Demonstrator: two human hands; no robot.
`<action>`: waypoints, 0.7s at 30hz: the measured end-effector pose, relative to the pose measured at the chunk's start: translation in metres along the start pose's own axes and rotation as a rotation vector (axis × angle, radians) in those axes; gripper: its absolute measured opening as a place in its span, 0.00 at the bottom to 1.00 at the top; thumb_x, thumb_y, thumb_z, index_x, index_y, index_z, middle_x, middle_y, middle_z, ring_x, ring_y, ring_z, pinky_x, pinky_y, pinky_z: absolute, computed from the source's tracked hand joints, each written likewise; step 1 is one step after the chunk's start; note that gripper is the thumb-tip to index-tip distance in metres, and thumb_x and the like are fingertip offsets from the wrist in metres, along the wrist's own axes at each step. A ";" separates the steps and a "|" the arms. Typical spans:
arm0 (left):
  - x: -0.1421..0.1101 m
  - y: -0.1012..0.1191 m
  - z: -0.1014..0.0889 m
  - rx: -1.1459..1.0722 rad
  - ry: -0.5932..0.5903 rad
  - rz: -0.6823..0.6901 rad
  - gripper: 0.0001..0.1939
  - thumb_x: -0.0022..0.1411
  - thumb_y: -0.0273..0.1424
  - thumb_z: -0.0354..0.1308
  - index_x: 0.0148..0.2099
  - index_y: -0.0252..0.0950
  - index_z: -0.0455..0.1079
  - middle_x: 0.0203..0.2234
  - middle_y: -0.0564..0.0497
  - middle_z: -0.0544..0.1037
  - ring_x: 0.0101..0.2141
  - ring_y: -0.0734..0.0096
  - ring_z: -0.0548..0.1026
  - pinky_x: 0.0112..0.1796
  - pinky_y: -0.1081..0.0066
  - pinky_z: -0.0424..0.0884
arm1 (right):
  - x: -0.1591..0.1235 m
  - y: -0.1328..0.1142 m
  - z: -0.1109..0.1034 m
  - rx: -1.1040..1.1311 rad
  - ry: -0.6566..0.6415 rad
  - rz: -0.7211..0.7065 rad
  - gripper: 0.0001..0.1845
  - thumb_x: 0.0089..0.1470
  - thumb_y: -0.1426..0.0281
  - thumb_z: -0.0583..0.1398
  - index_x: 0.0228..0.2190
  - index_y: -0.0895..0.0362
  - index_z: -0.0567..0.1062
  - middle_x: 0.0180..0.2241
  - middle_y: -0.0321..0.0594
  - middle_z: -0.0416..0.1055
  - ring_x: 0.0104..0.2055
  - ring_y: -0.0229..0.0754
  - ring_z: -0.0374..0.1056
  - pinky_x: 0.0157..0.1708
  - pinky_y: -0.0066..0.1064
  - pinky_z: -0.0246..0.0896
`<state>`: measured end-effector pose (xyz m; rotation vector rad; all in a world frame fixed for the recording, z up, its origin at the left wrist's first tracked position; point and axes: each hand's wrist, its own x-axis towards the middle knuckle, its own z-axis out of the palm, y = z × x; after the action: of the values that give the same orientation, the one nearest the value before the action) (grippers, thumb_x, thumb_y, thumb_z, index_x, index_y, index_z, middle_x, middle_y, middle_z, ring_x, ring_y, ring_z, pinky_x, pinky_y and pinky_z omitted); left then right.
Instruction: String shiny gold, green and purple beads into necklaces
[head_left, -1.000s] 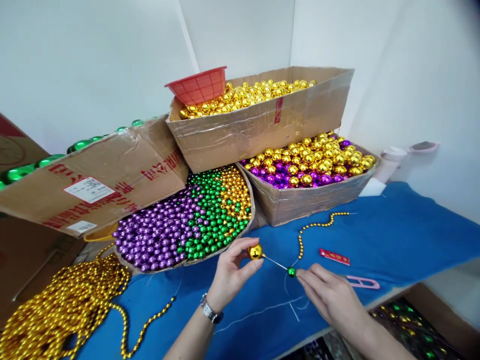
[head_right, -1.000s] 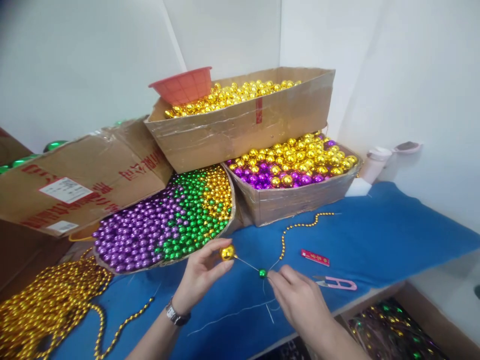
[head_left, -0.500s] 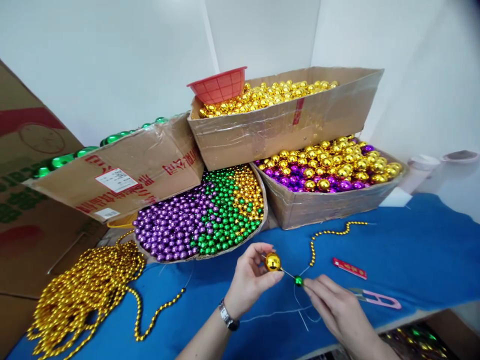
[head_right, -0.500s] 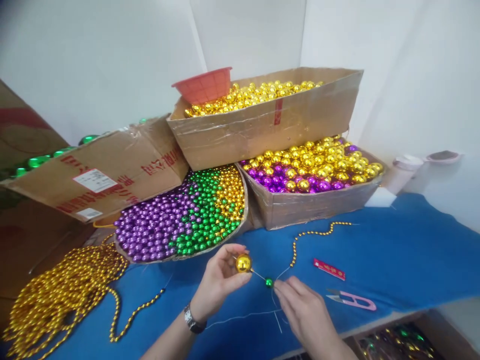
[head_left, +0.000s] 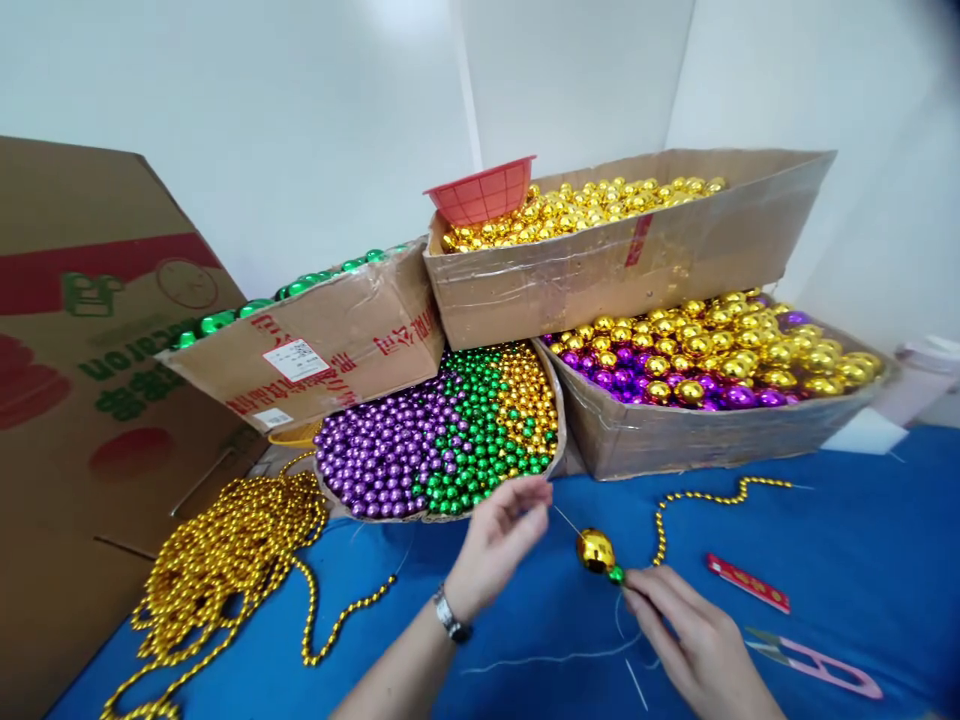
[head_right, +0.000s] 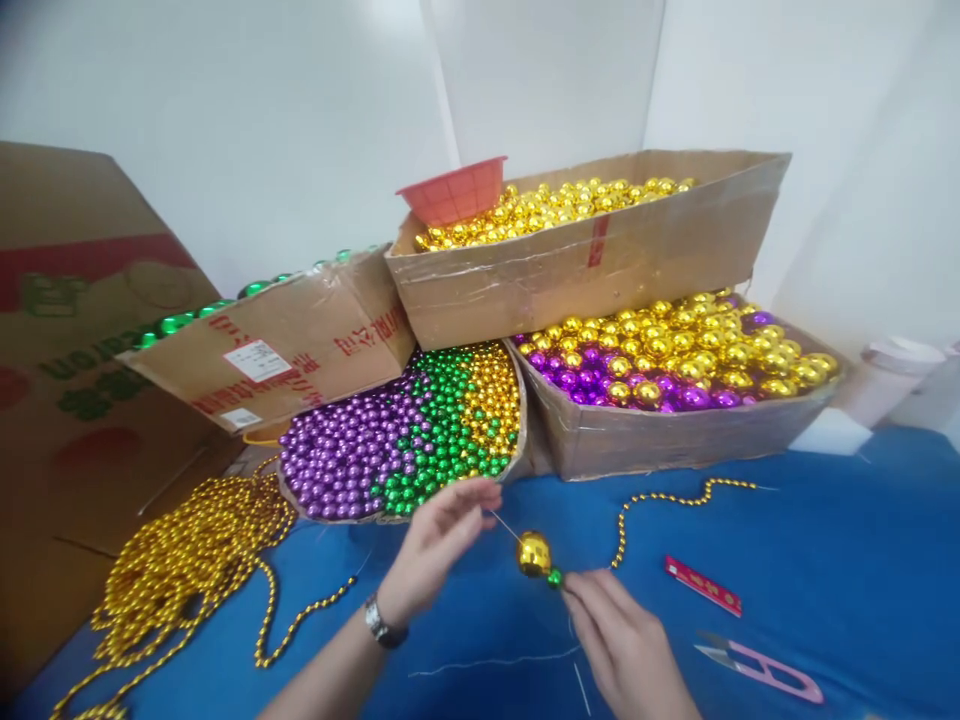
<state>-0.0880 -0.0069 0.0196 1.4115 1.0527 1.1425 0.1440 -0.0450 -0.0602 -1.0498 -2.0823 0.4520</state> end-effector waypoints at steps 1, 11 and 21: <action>0.010 0.003 -0.008 0.117 0.078 0.030 0.16 0.62 0.36 0.52 0.51 0.35 0.64 0.45 0.42 0.73 0.45 0.63 0.71 0.44 0.65 0.70 | -0.001 0.001 0.000 -0.002 0.006 -0.007 0.12 0.61 0.72 0.51 0.46 0.52 0.64 0.39 0.40 0.69 0.39 0.36 0.69 0.38 0.23 0.63; 0.110 0.003 -0.036 1.104 0.098 0.259 0.05 0.54 0.25 0.55 0.33 0.37 0.71 0.30 0.47 0.76 0.38 0.60 0.71 0.40 0.64 0.67 | 0.005 -0.003 -0.007 -0.007 0.097 -0.017 0.10 0.61 0.73 0.51 0.45 0.54 0.65 0.35 0.40 0.69 0.35 0.36 0.70 0.35 0.22 0.64; 0.064 0.030 -0.032 0.784 0.042 0.122 0.11 0.63 0.35 0.49 0.40 0.36 0.70 0.34 0.49 0.77 0.33 0.69 0.73 0.34 0.71 0.69 | -0.005 0.011 -0.005 0.002 0.084 0.028 0.09 0.60 0.72 0.51 0.42 0.54 0.67 0.35 0.39 0.69 0.36 0.36 0.70 0.35 0.23 0.64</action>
<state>-0.1075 0.0572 0.0586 2.0808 1.5567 0.8690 0.1551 -0.0427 -0.0657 -1.0793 -1.9950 0.4165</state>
